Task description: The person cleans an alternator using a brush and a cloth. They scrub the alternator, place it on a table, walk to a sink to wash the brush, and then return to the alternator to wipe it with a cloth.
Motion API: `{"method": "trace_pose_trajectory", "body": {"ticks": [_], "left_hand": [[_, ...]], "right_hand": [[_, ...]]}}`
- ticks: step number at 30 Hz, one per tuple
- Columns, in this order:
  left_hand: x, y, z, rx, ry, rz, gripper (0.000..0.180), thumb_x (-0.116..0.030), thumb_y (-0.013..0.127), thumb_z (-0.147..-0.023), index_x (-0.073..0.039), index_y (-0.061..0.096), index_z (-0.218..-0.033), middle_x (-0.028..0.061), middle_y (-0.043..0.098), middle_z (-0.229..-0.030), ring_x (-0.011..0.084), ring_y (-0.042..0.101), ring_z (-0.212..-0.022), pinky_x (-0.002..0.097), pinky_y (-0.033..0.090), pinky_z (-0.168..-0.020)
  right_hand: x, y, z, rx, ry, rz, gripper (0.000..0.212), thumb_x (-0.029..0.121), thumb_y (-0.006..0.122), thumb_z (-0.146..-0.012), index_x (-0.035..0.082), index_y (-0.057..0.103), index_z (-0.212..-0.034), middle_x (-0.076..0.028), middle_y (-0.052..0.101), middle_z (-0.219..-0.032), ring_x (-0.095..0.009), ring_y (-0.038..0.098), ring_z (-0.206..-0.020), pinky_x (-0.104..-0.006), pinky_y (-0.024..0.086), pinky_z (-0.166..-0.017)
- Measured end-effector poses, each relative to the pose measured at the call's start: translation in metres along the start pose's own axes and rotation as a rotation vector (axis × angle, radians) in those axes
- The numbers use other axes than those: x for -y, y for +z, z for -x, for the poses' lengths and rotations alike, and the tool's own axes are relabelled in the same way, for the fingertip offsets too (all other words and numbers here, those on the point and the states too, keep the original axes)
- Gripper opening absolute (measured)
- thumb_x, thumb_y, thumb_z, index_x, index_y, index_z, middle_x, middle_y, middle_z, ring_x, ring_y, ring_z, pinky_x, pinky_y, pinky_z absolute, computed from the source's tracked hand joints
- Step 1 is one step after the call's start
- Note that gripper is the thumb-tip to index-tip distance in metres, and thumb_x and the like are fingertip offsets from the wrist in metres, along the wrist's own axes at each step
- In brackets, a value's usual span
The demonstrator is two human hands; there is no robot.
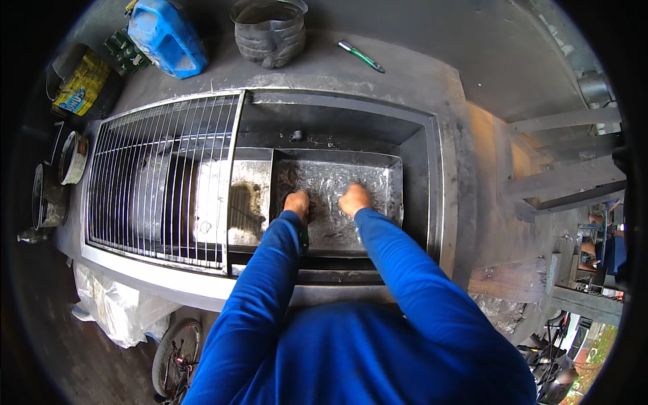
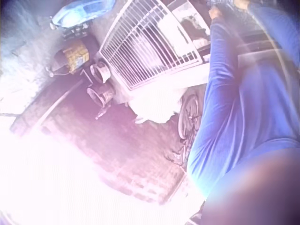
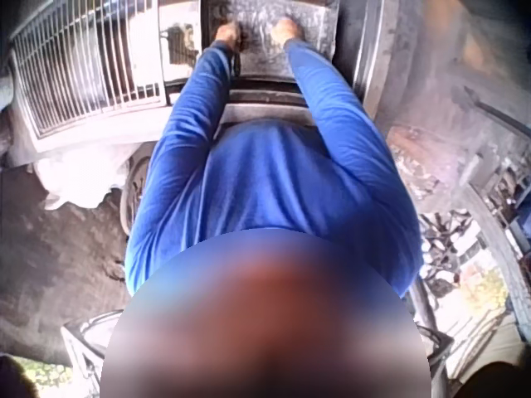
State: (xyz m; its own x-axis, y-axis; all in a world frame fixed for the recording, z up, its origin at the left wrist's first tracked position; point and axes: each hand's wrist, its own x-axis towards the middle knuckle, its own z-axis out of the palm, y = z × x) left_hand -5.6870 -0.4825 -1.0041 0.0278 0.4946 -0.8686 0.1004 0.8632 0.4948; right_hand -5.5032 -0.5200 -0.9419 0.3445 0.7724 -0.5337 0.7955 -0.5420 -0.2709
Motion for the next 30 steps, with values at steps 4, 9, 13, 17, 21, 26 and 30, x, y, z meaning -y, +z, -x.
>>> {"method": "trace_pose_trajectory", "body": {"ticks": [4,9,13,17,21,26,30], "left_hand": [[-0.007,0.000,0.012,0.089,0.368,-1.070,0.038,-0.017,0.048,-0.092,0.004,0.067,-0.117,0.0202,0.072,-0.104,0.0361,0.070,-0.098,0.0429,0.056,-0.077],[-0.017,0.008,0.021,0.163,-0.054,0.229,0.029,-0.015,0.043,-0.095,-0.002,0.065,-0.109,0.0147,0.069,-0.097,0.0312,0.065,-0.083,0.0455,0.052,-0.062],[-0.024,0.004,0.035,0.254,-0.044,0.279,0.024,-0.018,0.042,-0.098,-0.009,0.064,-0.097,0.0088,0.066,-0.085,0.0240,0.062,-0.072,0.0415,0.049,-0.058],[-0.026,0.005,0.041,0.181,-0.050,0.230,0.022,-0.023,0.047,-0.099,-0.008,0.063,-0.100,0.0078,0.066,-0.083,0.0242,0.064,-0.074,0.0424,0.050,-0.060],[-0.022,0.007,0.042,0.145,-0.084,0.292,0.023,-0.024,0.047,-0.099,-0.007,0.063,-0.102,0.0085,0.066,-0.083,0.0251,0.065,-0.077,0.0460,0.054,-0.066],[-0.025,0.010,0.049,0.182,-0.082,0.193,0.028,-0.034,0.049,-0.099,-0.011,0.064,-0.104,0.0080,0.066,-0.080,0.0244,0.064,-0.074,0.0460,0.052,-0.067],[-0.027,0.021,0.065,0.277,-0.013,0.141,0.048,-0.053,0.040,-0.100,-0.014,0.065,-0.109,0.0083,0.070,-0.093,0.0242,0.064,-0.086,0.0451,0.051,-0.076]], "right_hand": [[0.044,0.011,0.012,-0.015,-0.402,-0.447,0.036,0.006,0.055,-0.083,-0.006,0.061,-0.116,-0.031,0.066,-0.112,-0.043,0.064,-0.111,-0.0428,0.049,-0.098],[0.058,-0.021,0.033,0.200,-0.491,-0.474,0.021,0.015,0.062,-0.091,-0.006,0.060,-0.093,-0.024,0.066,-0.083,-0.032,0.067,-0.080,-0.0437,0.051,-0.074],[0.039,-0.021,0.034,0.074,-0.456,-0.379,0.050,0.043,0.063,-0.098,-0.004,0.062,-0.081,-0.013,0.063,-0.071,-0.018,0.060,-0.072,-0.0400,0.048,-0.068],[-0.009,-0.028,-0.003,0.089,-0.281,-0.441,0.056,0.045,0.049,-0.104,-0.002,0.063,-0.077,-0.019,0.067,-0.076,-0.025,0.062,-0.077,-0.0426,0.047,-0.075],[-0.034,-0.021,-0.020,-0.387,-0.073,-0.133,0.032,0.025,0.052,-0.097,-0.002,0.055,-0.115,-0.029,0.063,-0.110,-0.041,0.060,-0.115,-0.0458,0.049,-0.097],[0.008,0.009,0.016,-0.015,-0.222,0.056,0.038,0.009,0.060,-0.083,-0.002,0.054,-0.118,-0.032,0.066,-0.107,-0.046,0.065,-0.104,-0.0459,0.054,-0.092],[0.056,-0.006,0.028,0.025,-0.397,-0.027,0.045,0.009,0.058,-0.085,0.000,0.050,-0.128,-0.029,0.059,-0.127,-0.039,0.059,-0.120,-0.0469,0.049,-0.100]]}}
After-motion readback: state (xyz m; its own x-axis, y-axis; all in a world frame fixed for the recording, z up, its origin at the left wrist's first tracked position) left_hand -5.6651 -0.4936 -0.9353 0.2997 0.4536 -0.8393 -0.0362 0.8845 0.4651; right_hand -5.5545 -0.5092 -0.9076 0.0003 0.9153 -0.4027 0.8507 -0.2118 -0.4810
